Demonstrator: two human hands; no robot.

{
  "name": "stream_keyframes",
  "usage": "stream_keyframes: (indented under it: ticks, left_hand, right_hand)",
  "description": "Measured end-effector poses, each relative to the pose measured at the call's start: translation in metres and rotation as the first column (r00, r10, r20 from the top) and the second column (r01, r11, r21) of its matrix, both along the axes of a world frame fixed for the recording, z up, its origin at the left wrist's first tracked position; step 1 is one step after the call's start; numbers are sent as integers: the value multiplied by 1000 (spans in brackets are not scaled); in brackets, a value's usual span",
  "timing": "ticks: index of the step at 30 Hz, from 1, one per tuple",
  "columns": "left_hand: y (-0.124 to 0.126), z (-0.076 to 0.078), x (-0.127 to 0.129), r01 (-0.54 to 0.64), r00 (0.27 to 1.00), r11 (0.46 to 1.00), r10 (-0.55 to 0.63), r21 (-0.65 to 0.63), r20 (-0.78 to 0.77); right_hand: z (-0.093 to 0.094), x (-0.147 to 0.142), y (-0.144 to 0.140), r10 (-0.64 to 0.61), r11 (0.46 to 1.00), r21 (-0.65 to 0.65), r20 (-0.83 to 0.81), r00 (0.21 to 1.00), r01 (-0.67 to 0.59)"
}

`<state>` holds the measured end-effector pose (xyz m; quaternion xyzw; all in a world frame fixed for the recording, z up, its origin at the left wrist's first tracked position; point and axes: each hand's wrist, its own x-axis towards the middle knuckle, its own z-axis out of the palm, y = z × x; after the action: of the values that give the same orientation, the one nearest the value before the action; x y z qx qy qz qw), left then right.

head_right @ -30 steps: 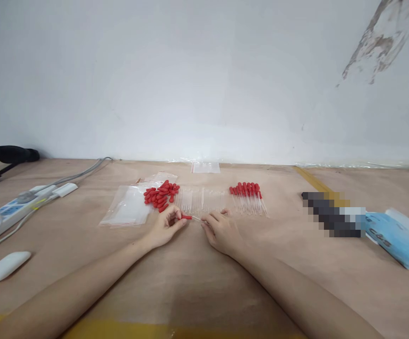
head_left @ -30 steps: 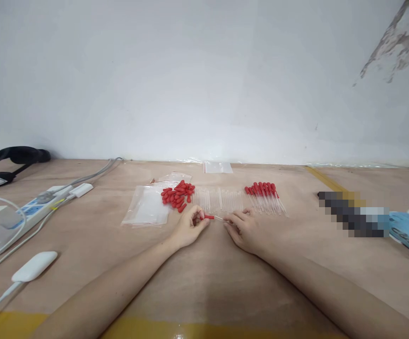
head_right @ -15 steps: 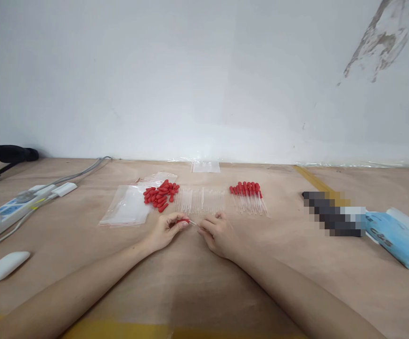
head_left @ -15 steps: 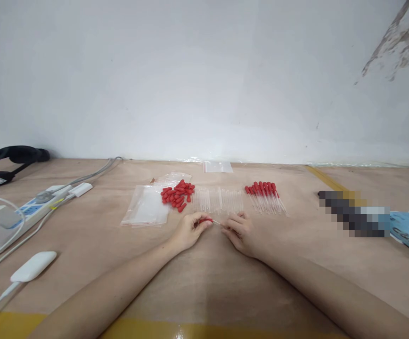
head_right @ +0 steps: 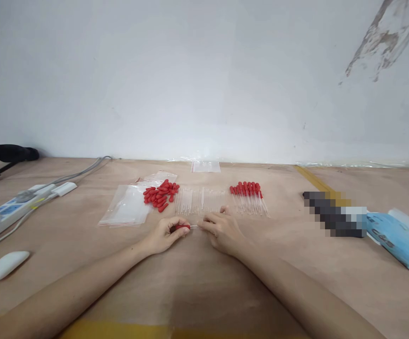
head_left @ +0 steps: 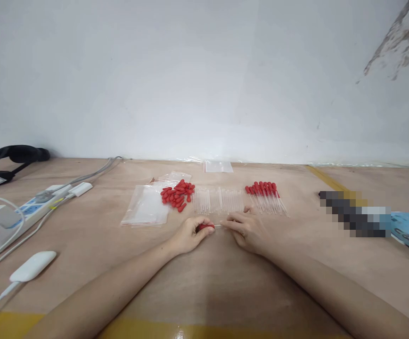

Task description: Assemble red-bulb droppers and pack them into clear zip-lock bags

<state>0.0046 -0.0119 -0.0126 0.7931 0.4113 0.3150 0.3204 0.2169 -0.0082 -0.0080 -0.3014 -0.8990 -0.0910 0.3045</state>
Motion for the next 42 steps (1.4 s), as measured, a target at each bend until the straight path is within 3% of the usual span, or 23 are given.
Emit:
stream_keyframes:
  ticks: [5, 11, 21, 25, 27, 29, 32, 34, 36, 42]
  left_hand:
    - [-3, -1, 0, -7, 998, 991, 15, 130, -63]
    - [-5, 2, 1, 86, 984, 965, -43, 246, -175]
    - [5, -1, -2, 174, 966, 934, -99, 313, -240]
    - [7, 2, -7, 91, 985, 930, -31, 357, -169]
    - [8, 2, -11, 14, 991, 924, 38, 382, -129]
    - [9, 1, -14, -26, 989, 924, 79, 380, -125]
    - [9, 0, -15, 21, 985, 942, 37, 336, -166]
    - [10, -1, -14, 60, 982, 946, 0, 320, -187]
    - [10, -1, -14, 62, 981, 946, 0, 319, -192]
    - [12, -2, -15, 50, 979, 945, 17, 323, -204]
  right_hand:
    - [-3, -7, -5, -51, 999, 0, 13, 999, 51]
    - [-5, -12, -5, -30, 998, -47, 68, 997, 34]
    - [-4, -15, -2, 1, 962, -272, 127, 992, 33]
    - [10, -6, 2, 29, 926, -376, 58, 998, -5]
    - [19, 7, 12, -59, 894, -444, 15, 998, 60]
    - [26, 22, 26, -257, 836, -504, -11, 966, 216]
    - [33, 41, 51, -598, 680, -521, 14, 802, 516]
    - [33, 46, 63, -732, 571, -480, 69, 678, 666]
    - [28, 46, 72, -791, 514, -409, 114, 601, 754]
    - [7, 48, 80, -825, 465, -304, 191, 531, 832]
